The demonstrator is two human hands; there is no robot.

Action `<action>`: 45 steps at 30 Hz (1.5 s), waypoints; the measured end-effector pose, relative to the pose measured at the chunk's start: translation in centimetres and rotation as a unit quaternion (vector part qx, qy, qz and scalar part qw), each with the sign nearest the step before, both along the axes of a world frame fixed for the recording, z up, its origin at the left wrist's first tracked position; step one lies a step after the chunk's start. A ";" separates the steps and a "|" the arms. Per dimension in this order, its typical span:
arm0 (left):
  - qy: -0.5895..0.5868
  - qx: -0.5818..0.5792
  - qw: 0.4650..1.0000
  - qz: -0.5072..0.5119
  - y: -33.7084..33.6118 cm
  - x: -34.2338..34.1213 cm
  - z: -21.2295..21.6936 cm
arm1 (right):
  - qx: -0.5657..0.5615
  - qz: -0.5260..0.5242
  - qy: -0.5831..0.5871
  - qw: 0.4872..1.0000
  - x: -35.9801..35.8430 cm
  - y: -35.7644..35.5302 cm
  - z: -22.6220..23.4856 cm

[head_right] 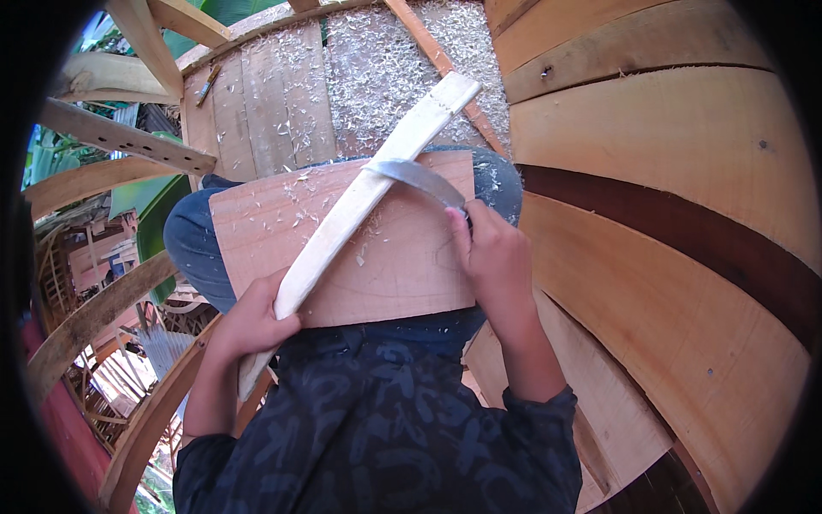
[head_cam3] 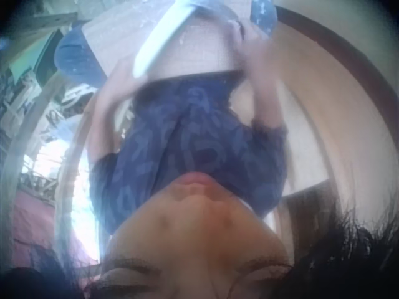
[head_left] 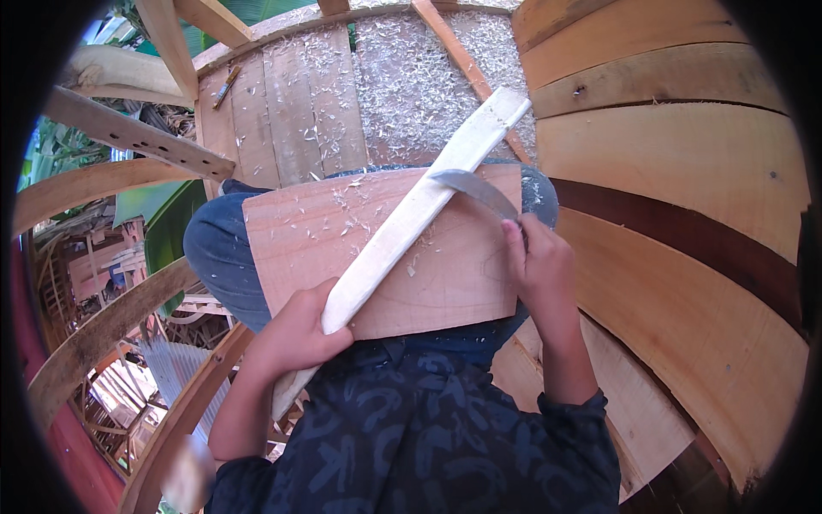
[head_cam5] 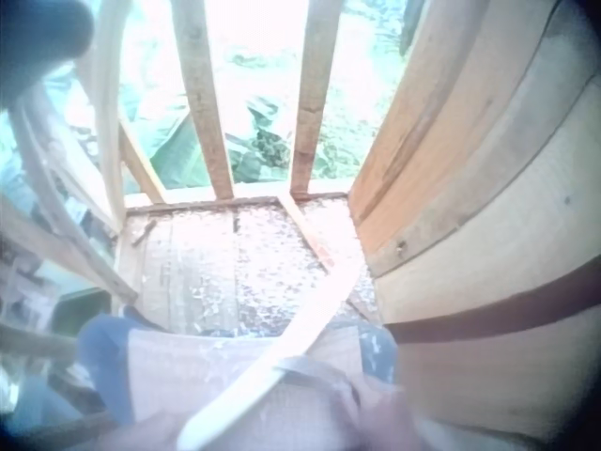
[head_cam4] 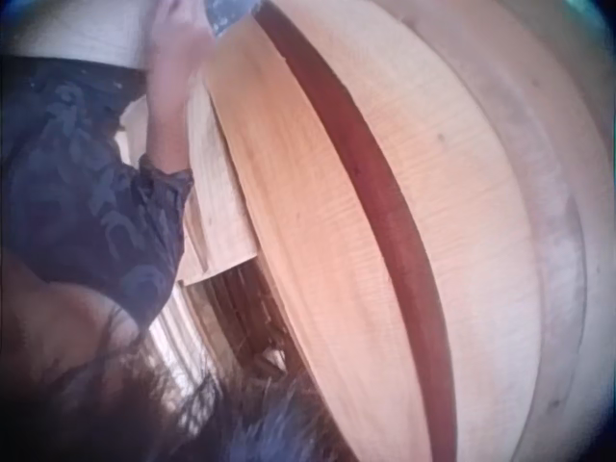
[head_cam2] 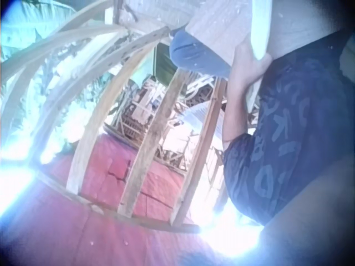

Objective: The person sits on a wooden platform and uses a curved knife to shave and shape a long, light-colored wooden stick. They hold the stick against a flat wooden board on their lap and repeatedly scrape the surface to remove thin shavings.

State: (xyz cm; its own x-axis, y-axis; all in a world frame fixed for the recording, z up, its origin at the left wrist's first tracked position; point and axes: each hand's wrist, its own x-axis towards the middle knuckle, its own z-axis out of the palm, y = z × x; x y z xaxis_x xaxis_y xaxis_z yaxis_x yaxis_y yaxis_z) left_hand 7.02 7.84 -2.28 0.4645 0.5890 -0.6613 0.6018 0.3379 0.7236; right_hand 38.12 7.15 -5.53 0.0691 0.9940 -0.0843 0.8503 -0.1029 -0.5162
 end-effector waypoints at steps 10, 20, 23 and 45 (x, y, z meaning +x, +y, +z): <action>0.007 -0.012 1.000 0.005 0.0 0.1 0.1 | -0.010 -0.038 -0.035 0.999 1.4 2.6 -0.4; 0.003 -0.018 1.000 0.003 0.4 0.1 0.2 | 0.016 0.004 -0.067 0.998 2.0 3.0 -0.8; -0.007 -0.017 1.000 -0.002 0.2 -0.3 -0.6 | 0.012 0.000 -0.080 0.997 2.6 4.1 -0.6; -0.011 0.031 0.998 -0.044 -1.5 -1.9 -2.6 | -0.003 -0.122 -0.098 0.988 4.9 3.8 -0.3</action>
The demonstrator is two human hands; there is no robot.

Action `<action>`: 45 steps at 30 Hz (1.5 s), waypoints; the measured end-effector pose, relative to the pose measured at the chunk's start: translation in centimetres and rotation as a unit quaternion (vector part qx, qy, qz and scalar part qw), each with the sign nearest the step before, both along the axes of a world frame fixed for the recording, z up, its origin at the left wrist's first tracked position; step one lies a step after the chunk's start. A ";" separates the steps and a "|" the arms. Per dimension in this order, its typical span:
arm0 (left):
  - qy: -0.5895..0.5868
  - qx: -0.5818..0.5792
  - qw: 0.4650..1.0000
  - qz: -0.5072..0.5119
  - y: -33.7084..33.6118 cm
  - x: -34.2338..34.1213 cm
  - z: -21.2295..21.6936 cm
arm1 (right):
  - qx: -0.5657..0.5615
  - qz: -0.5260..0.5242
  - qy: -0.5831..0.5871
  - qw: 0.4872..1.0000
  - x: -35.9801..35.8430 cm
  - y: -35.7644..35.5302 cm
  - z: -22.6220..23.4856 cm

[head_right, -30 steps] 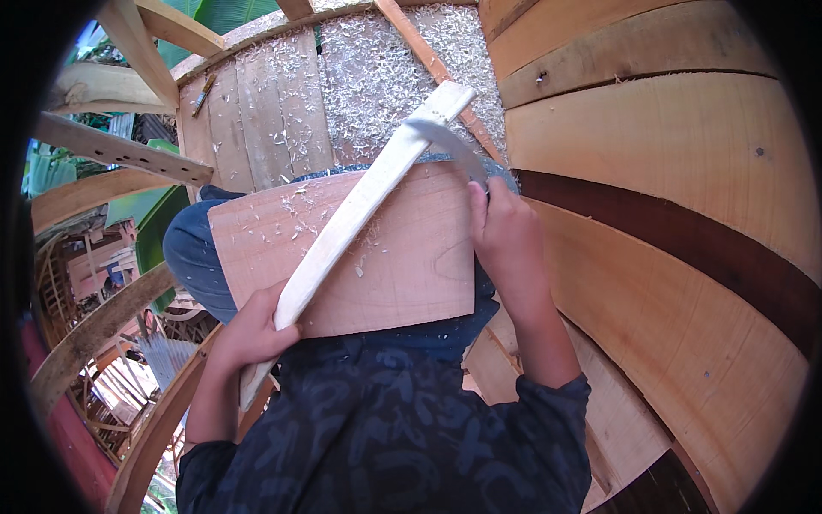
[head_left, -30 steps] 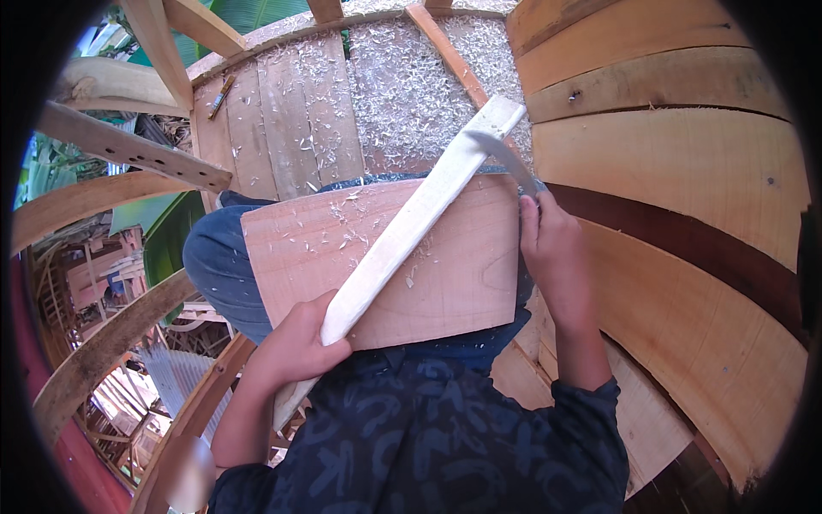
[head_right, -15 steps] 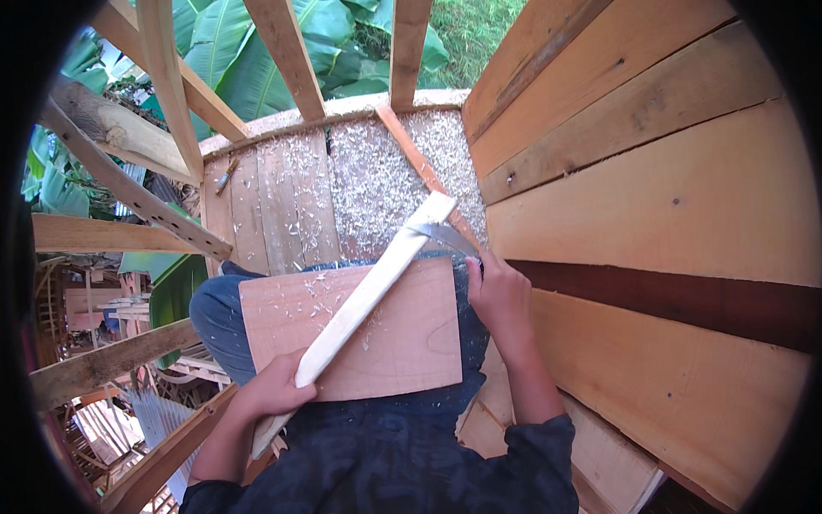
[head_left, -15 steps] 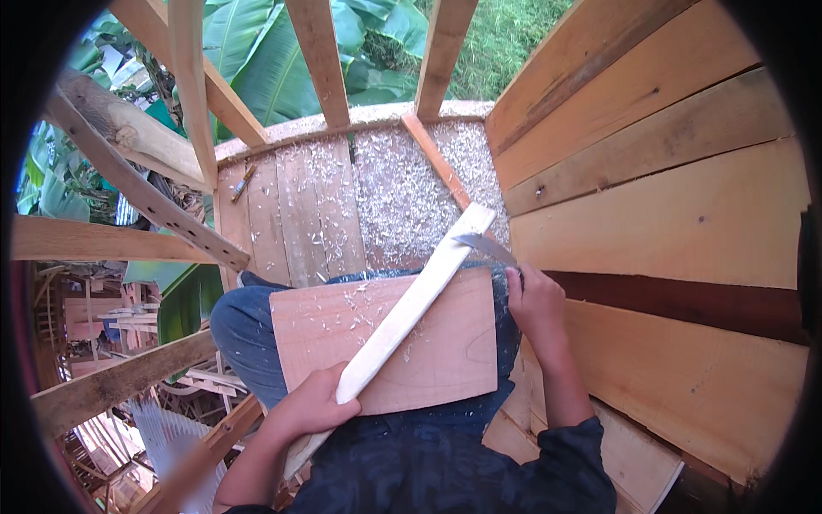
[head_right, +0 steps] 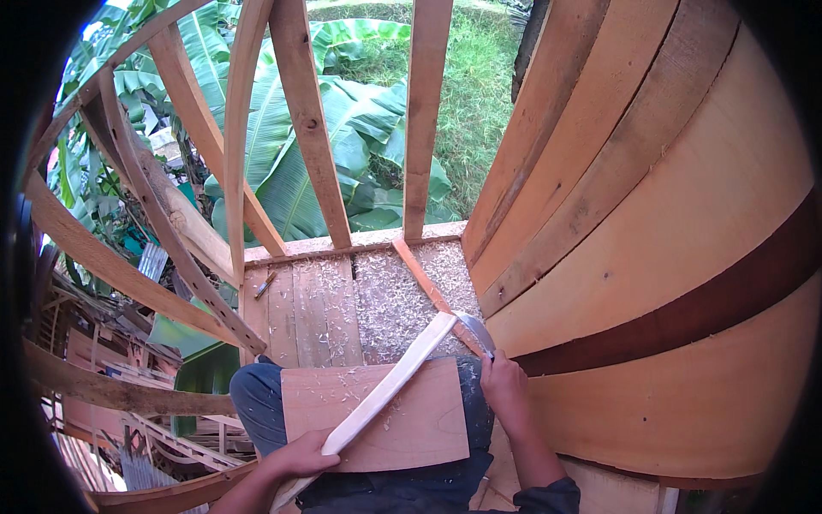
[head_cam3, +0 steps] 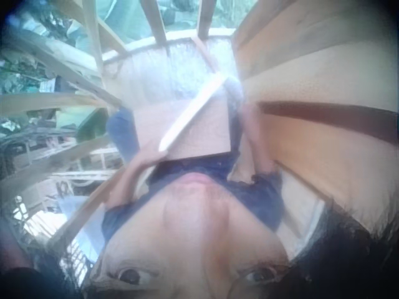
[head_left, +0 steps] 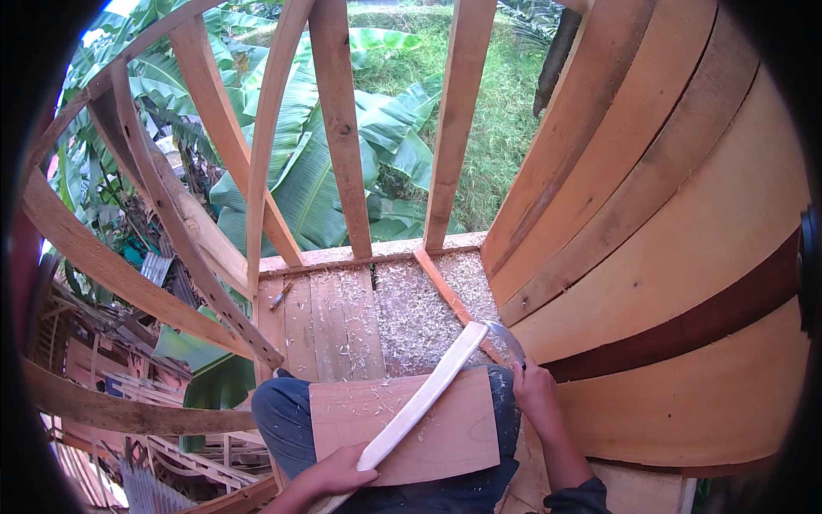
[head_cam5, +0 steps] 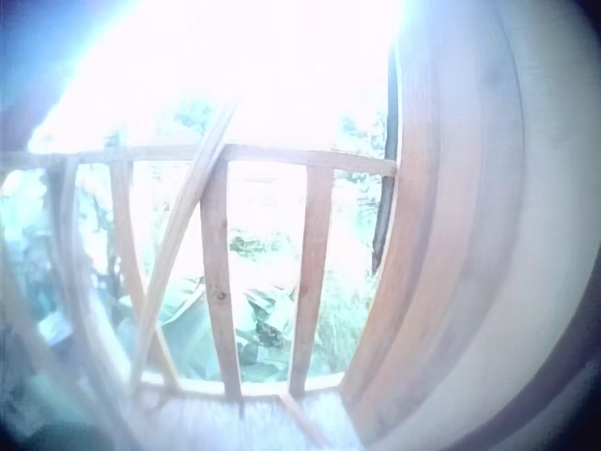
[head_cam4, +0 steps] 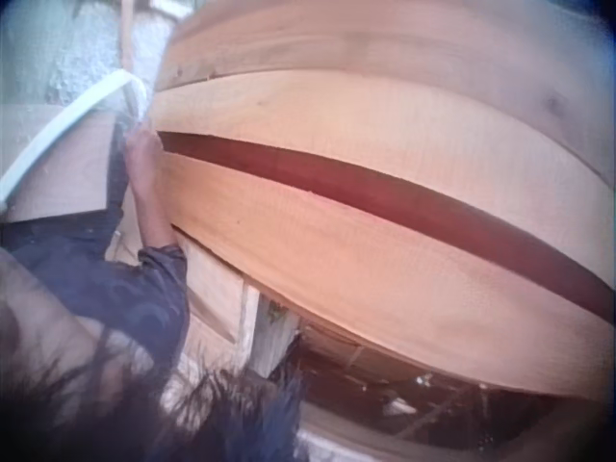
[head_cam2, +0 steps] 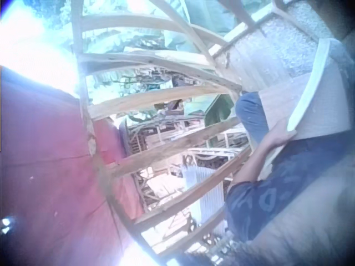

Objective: The person sits on a wooden platform and uses a curved knife to shave and shape a long, light-colored wooden stick. They hold the stick against a flat wooden board on their lap and repeatedly scrape the surface to remove thin shavings.

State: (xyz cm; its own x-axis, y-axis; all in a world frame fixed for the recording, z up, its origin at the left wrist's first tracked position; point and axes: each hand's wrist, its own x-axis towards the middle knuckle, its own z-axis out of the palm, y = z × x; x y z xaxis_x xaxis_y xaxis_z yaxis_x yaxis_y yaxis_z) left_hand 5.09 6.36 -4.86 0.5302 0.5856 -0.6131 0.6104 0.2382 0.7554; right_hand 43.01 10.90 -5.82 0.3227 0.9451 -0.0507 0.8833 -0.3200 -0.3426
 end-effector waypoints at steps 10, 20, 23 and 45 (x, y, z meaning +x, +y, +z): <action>0.024 0.033 0.998 -0.049 0.4 -0.5 -0.1 | 0.040 0.243 0.159 0.956 -5.4 -4.5 -0.3; 0.129 0.070 0.987 -0.070 -0.3 1.9 4.7 | -0.027 0.188 0.102 0.976 -7.0 -5.5 2.0; 0.127 0.082 0.987 -0.063 -0.3 1.6 4.3 | 0.012 0.242 0.046 0.969 -7.8 -5.5 1.4; -0.002 -0.013 1.000 0.015 1.1 0.7 2.4 | 0.010 0.169 0.036 0.985 -6.4 -3.8 1.3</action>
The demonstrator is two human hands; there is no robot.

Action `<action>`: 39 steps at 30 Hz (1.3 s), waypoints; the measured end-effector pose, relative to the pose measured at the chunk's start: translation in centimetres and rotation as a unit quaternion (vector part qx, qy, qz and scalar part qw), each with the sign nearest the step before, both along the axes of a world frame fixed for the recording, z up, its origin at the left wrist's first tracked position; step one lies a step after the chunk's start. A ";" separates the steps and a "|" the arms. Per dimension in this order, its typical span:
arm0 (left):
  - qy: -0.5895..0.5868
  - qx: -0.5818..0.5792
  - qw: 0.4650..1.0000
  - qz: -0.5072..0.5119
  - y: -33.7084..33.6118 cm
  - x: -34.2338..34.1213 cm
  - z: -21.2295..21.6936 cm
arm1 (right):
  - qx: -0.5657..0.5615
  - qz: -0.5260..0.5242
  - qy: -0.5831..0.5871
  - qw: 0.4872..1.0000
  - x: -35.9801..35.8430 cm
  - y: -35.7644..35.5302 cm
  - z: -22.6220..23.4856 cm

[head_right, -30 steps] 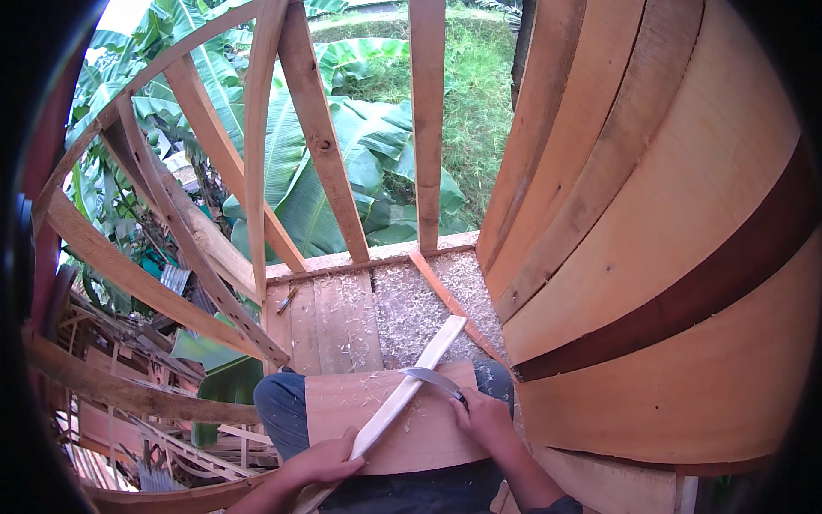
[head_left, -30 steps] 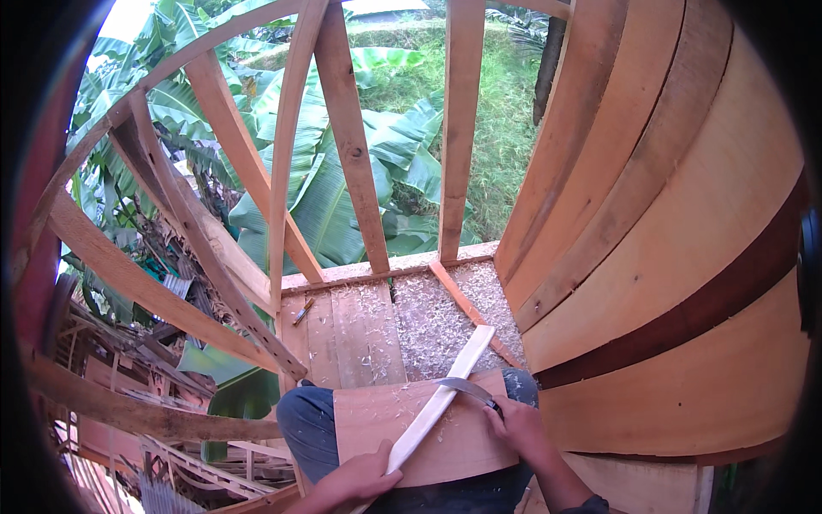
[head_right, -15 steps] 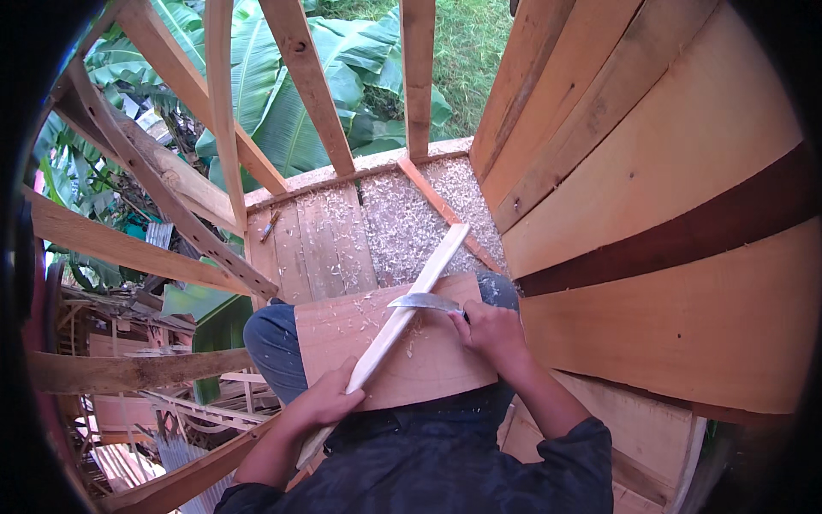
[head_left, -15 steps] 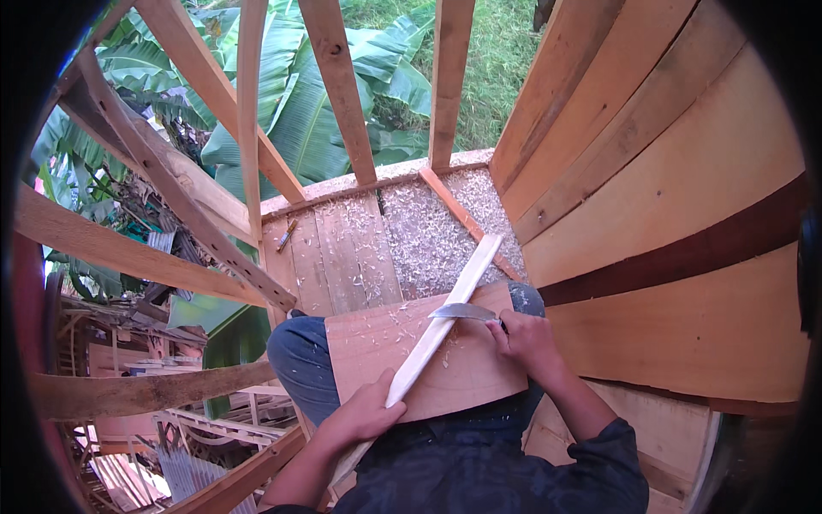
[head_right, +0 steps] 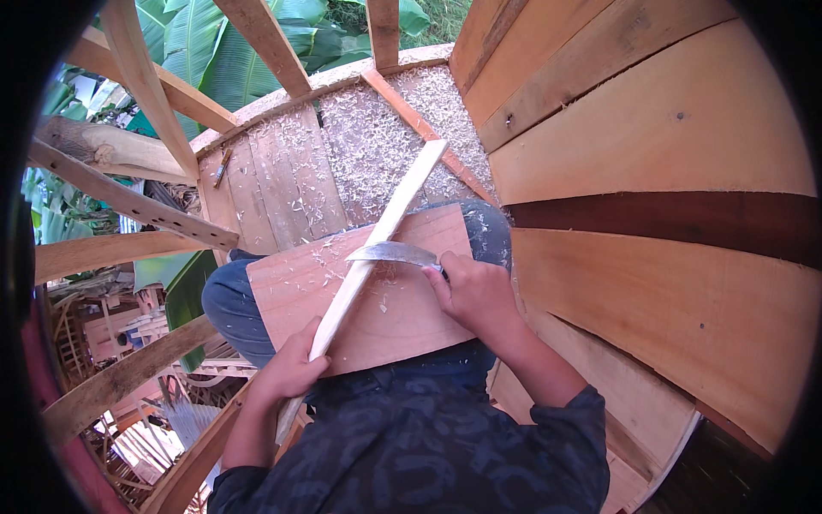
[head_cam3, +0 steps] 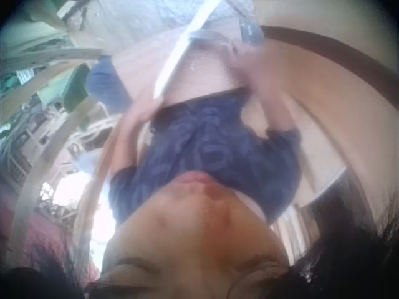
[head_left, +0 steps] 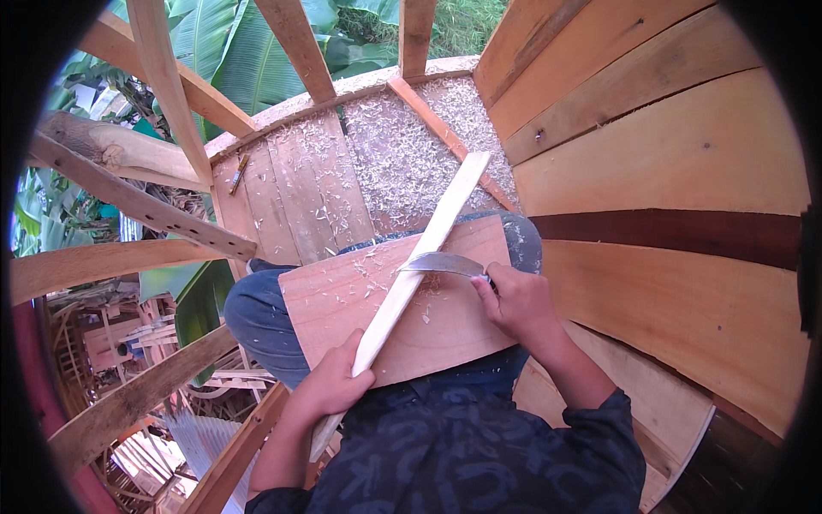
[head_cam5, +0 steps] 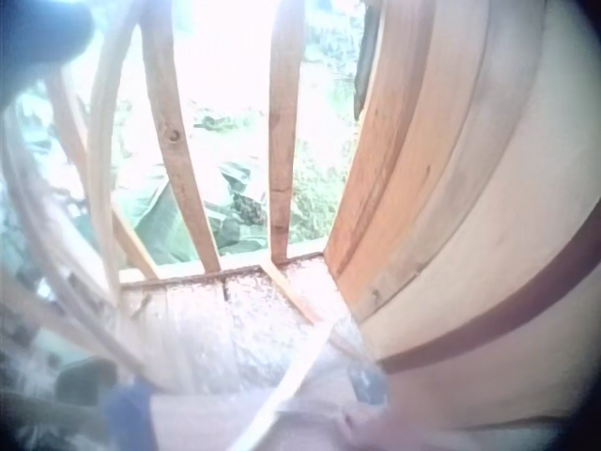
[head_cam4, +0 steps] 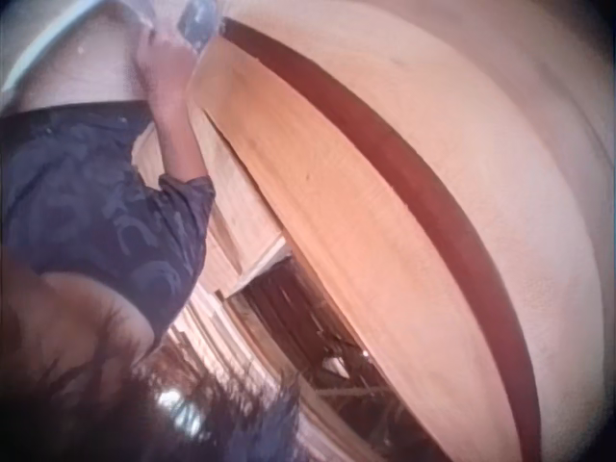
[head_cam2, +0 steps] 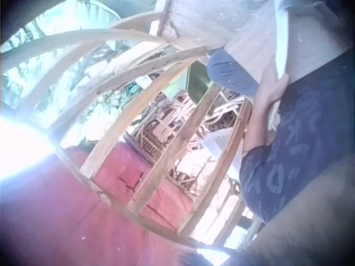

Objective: The person sits on a wooden platform and uses a curved knife to shave and shape a long, light-colored wooden stick. They hold the stick against a flat wooden board on their lap and repeatedly scrape the surface to remove thin shavings.

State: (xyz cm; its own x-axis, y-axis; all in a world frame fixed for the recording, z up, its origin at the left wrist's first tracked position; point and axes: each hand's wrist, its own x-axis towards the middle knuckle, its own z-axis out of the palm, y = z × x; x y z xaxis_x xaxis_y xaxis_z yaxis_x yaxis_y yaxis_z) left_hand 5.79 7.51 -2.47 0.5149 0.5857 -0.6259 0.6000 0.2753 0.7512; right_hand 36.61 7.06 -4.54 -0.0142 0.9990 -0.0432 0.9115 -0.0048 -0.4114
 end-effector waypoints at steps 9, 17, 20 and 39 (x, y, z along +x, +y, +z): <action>-0.008 -0.020 1.000 0.021 0.5 0.2 0.1 | 0.037 0.026 -0.036 0.998 0.7 1.6 -1.7; 0.013 -0.024 0.999 0.021 0.6 0.6 0.5 | 0.066 0.026 -0.065 0.995 0.8 1.8 -1.8; 0.022 -0.023 0.999 0.028 0.5 0.9 0.6 | 0.018 0.007 -0.058 0.998 0.1 1.0 -0.9; 0.043 -0.007 0.998 0.046 -0.3 1.4 1.0 | -0.003 -0.154 -0.041 0.987 3.9 3.5 -2.2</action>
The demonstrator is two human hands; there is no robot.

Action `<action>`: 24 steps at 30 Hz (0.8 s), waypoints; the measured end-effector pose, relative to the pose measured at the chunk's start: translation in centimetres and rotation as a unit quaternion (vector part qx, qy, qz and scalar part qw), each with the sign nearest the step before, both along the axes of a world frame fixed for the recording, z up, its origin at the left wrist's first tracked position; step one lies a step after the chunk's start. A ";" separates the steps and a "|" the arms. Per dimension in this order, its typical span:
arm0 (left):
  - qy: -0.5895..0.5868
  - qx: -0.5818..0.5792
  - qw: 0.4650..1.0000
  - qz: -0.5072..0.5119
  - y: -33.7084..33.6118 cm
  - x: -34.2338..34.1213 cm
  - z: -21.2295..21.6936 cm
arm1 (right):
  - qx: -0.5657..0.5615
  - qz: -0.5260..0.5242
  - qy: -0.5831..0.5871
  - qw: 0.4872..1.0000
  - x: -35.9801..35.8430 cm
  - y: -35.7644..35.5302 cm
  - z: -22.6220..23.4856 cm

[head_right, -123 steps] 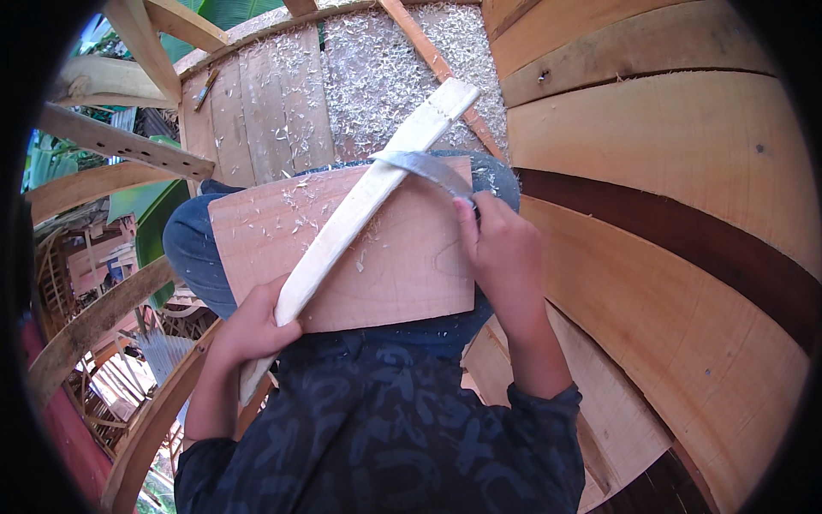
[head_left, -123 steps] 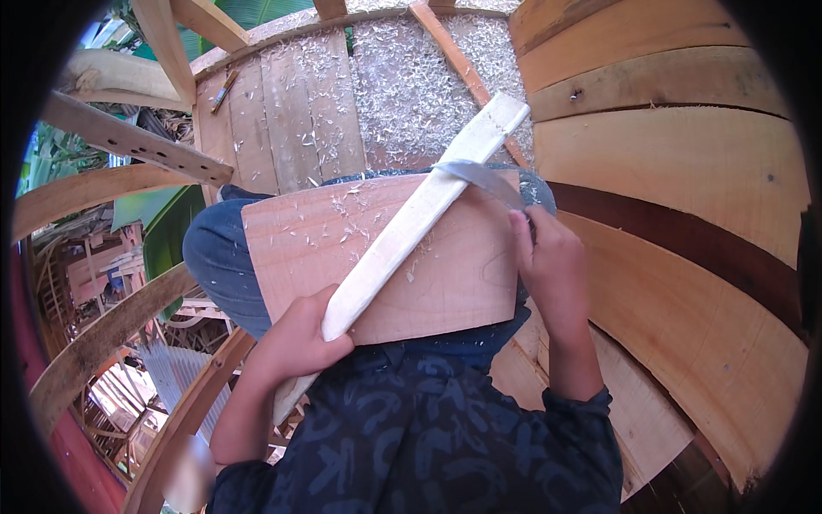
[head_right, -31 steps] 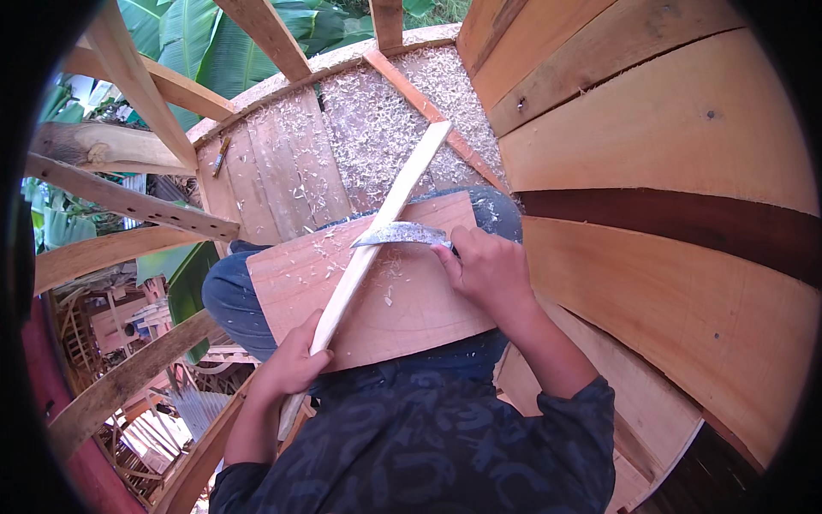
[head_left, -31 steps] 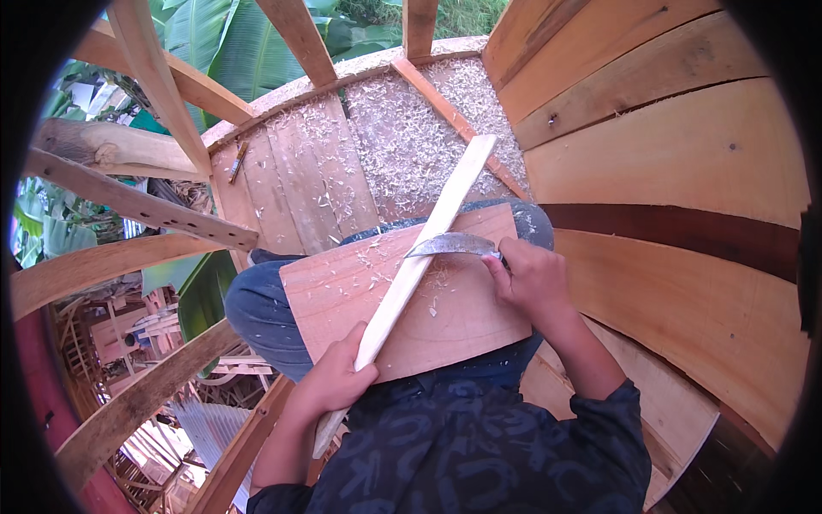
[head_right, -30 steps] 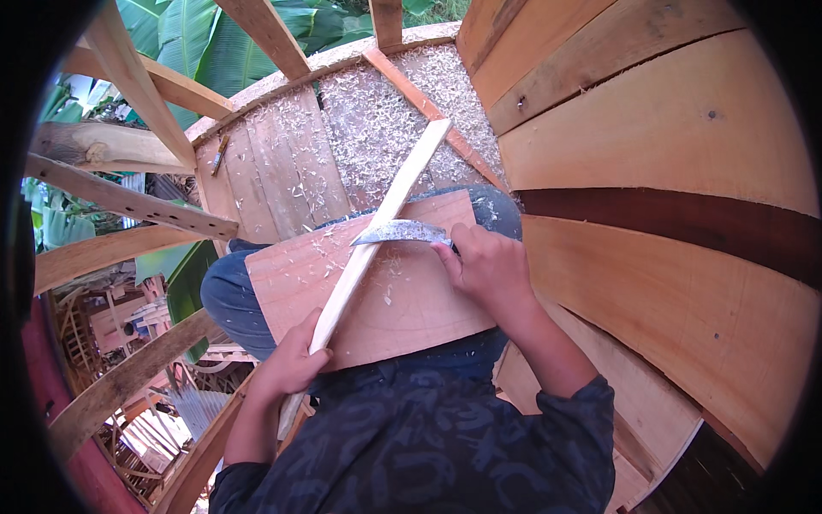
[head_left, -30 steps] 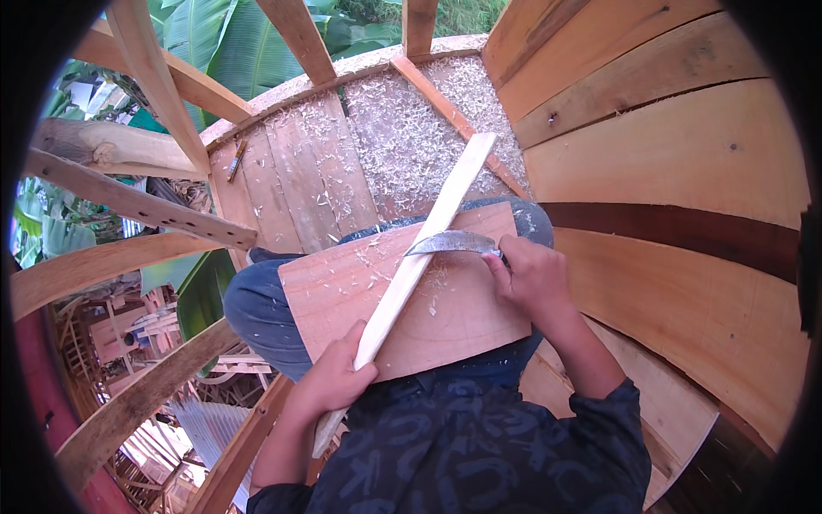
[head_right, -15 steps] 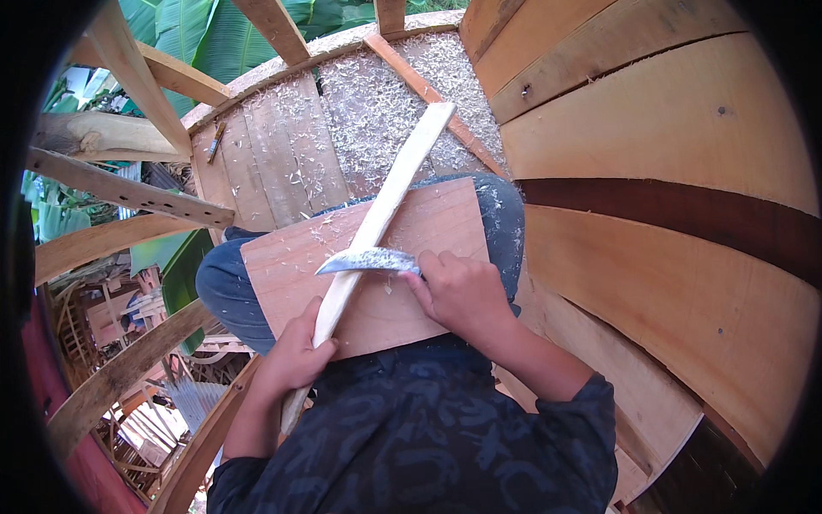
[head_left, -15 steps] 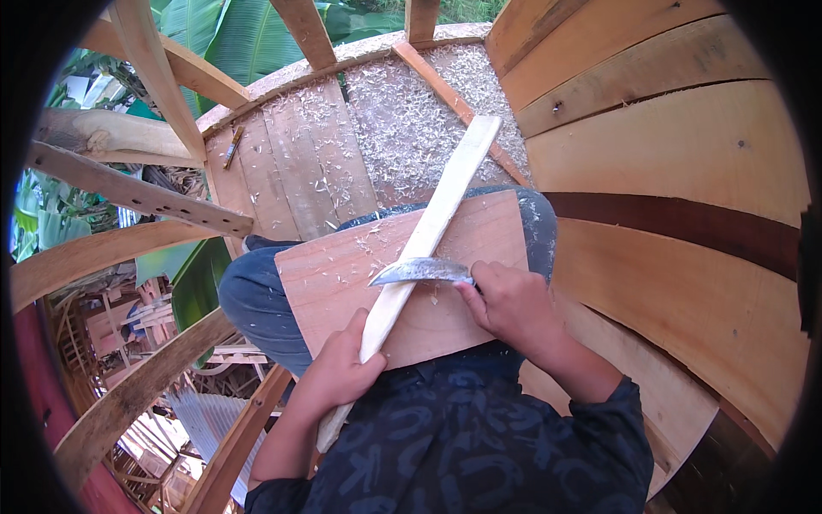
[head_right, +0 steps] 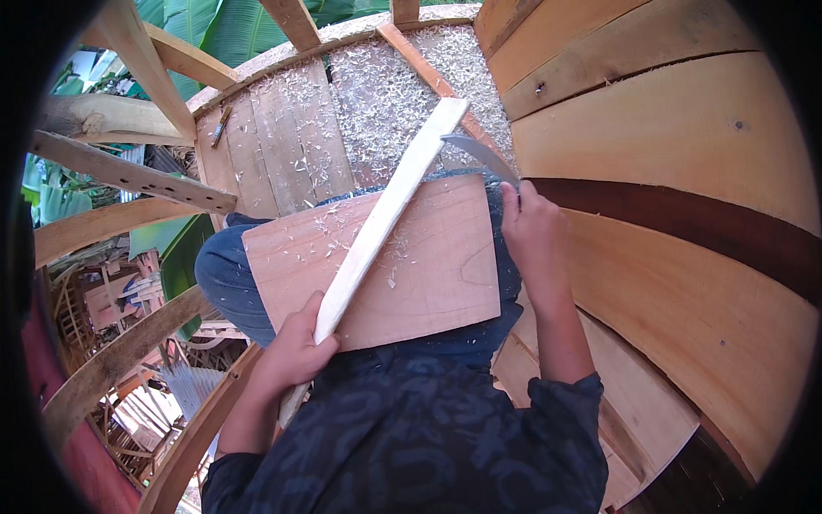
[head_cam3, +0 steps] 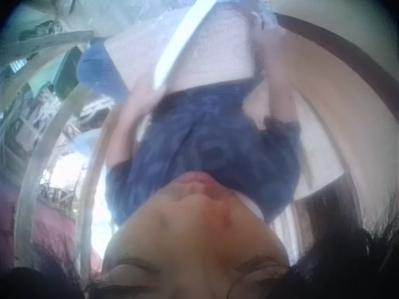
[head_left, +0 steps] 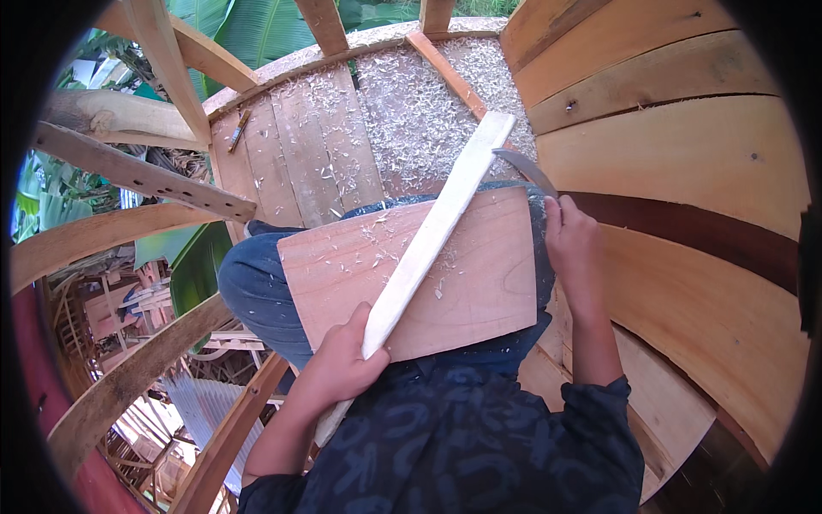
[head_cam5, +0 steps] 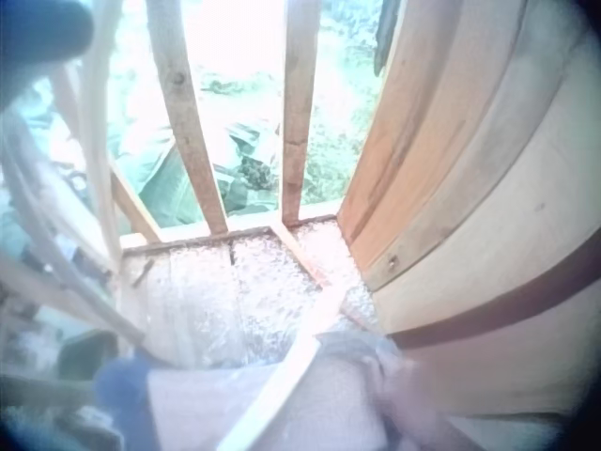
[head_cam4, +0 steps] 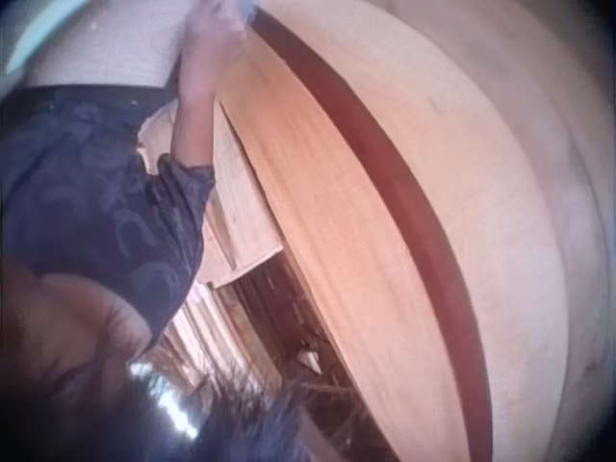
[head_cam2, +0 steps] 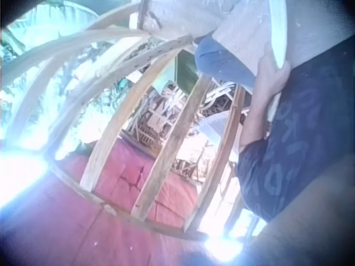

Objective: The person sits on a wooden platform and uses a curved knife to shave and shape a long, light-colored wooden stick. They hold the stick against a flat wooden board on their lap and repeatedly scrape the surface to remove thin shavings.

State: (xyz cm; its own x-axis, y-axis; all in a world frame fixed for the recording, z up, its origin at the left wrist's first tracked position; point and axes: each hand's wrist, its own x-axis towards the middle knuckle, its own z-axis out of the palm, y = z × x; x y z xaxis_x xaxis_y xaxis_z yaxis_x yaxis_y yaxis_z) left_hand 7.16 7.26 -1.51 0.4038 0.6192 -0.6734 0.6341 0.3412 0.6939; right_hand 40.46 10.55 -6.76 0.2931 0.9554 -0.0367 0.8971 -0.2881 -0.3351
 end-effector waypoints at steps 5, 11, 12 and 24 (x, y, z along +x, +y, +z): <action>0.036 0.017 0.999 -0.014 -0.1 0.2 -0.4 | -0.050 0.145 0.042 0.987 -4.4 -2.9 2.4; 0.053 0.043 0.998 -0.012 -0.7 0.5 -0.1 | -0.051 0.014 0.001 0.999 0.7 -0.7 1.0; 0.055 0.049 0.997 -0.018 -0.6 0.5 -0.1 | -0.060 -0.018 -0.004 0.998 1.3 -0.2 1.3; 0.061 0.030 0.997 -0.024 -0.4 0.4 -0.3 | -0.043 0.195 0.010 0.980 -2.5 -3.0 0.8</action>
State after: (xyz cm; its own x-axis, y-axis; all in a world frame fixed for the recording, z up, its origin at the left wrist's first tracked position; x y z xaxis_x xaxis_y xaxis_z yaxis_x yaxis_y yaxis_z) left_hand 7.60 6.82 -1.77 0.3525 0.6421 -0.6808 0.7292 0.2675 0.6298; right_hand 37.97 7.52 -6.00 -0.0953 0.9877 -0.1236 0.9377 0.0474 -0.3441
